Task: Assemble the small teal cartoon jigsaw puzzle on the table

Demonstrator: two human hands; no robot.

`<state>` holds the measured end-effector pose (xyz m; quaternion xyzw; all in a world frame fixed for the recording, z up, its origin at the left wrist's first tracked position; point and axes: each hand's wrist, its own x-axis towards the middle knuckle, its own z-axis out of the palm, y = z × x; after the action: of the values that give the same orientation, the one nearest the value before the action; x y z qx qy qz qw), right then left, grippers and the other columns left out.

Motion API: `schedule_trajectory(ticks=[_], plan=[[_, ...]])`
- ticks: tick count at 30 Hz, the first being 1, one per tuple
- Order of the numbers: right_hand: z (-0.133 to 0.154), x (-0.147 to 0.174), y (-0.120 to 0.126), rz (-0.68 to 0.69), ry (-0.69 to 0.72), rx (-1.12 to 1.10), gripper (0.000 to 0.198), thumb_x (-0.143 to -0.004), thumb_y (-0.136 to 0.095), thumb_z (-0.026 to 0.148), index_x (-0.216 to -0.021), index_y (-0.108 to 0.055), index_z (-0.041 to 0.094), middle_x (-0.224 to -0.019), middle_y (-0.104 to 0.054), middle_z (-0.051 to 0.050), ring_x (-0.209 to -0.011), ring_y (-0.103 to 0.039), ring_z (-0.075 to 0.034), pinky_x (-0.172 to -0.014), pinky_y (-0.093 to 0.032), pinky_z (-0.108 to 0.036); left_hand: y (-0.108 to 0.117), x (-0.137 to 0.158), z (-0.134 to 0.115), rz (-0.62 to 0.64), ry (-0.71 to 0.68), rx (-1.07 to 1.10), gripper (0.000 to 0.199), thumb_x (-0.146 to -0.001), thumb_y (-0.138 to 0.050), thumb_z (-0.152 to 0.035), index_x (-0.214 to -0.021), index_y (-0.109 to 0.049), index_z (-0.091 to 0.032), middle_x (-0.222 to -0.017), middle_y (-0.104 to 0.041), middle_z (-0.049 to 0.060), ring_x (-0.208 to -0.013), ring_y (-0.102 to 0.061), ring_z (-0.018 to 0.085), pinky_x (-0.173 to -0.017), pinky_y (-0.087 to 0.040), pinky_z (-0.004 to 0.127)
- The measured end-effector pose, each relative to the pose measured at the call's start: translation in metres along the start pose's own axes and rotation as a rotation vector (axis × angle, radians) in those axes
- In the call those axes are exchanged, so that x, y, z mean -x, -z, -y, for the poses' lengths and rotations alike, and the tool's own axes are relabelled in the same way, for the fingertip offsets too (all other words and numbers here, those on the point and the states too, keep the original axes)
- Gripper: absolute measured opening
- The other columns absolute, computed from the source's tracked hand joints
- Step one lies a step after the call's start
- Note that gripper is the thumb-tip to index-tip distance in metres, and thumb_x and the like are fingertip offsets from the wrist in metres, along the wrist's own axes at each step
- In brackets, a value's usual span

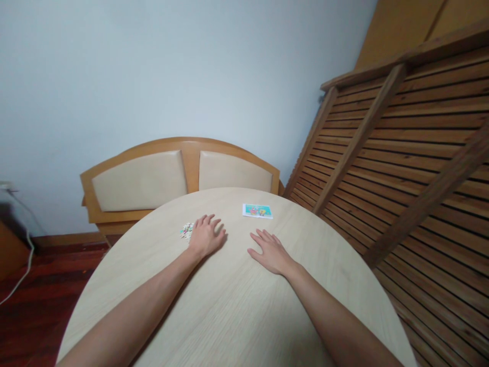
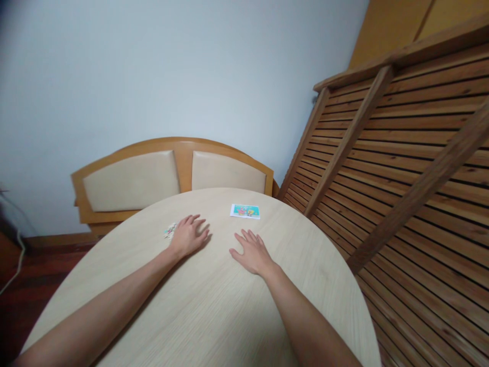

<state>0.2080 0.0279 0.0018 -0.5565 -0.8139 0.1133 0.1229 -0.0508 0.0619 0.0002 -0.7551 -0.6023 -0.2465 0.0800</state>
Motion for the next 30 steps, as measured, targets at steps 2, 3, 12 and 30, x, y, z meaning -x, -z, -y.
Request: schedule_trajectory(ticks=[2, 3, 12, 30], plan=[[-0.001, 0.000, -0.001, -0.001, 0.006, 0.002, 0.068, -0.094, -0.045, 0.058, -0.151, -0.041, 0.022, -0.162, -0.027, -0.011, -0.151, -0.018, -0.032, -0.121, -0.013, -0.053, 0.001, -0.003, 0.014, -0.016, 0.177, -0.061, 0.052, -0.089, -0.055, -0.052, -0.130, -0.064, -0.021, -0.147, -0.048, 0.014, -0.137, -0.037, 0.041, -0.111, -0.031, 0.057], [-0.002, -0.001, -0.001, -0.003, 0.008, 0.003, 0.068, -0.094, -0.045, 0.058, -0.151, -0.041, 0.022, -0.162, -0.027, -0.011, -0.151, -0.019, -0.032, -0.121, -0.013, -0.053, 0.000, -0.004, 0.021, 0.002, 0.245, -0.079, 0.056, -0.089, -0.054, -0.056, -0.133, -0.062, -0.023, -0.149, -0.045, 0.014, -0.138, -0.035, 0.043, -0.109, -0.031, 0.059], [-0.001, -0.002, -0.002, 0.008, -0.002, 0.007, 0.068, -0.094, -0.046, 0.058, -0.152, -0.040, 0.021, -0.162, -0.027, -0.012, -0.151, -0.018, -0.032, -0.121, -0.013, -0.052, -0.002, -0.007, 0.031, 0.193, 0.303, -0.095, 0.058, -0.093, -0.043, -0.062, -0.140, -0.054, -0.030, -0.148, -0.047, 0.014, -0.135, -0.042, 0.037, -0.106, -0.033, 0.061], [-0.009, -0.008, -0.006, -0.028, 0.017, -0.045, 0.051, -0.101, -0.032, 0.035, -0.147, -0.047, 0.020, -0.160, -0.033, -0.011, -0.150, -0.022, -0.027, -0.122, -0.016, -0.048, -0.003, 0.028, -0.050, 0.371, -0.350, 0.156, 0.047, -0.100, -0.043, -0.051, -0.143, -0.050, -0.035, -0.154, -0.042, 0.009, -0.142, -0.037, 0.035, -0.112, -0.027, 0.062]])
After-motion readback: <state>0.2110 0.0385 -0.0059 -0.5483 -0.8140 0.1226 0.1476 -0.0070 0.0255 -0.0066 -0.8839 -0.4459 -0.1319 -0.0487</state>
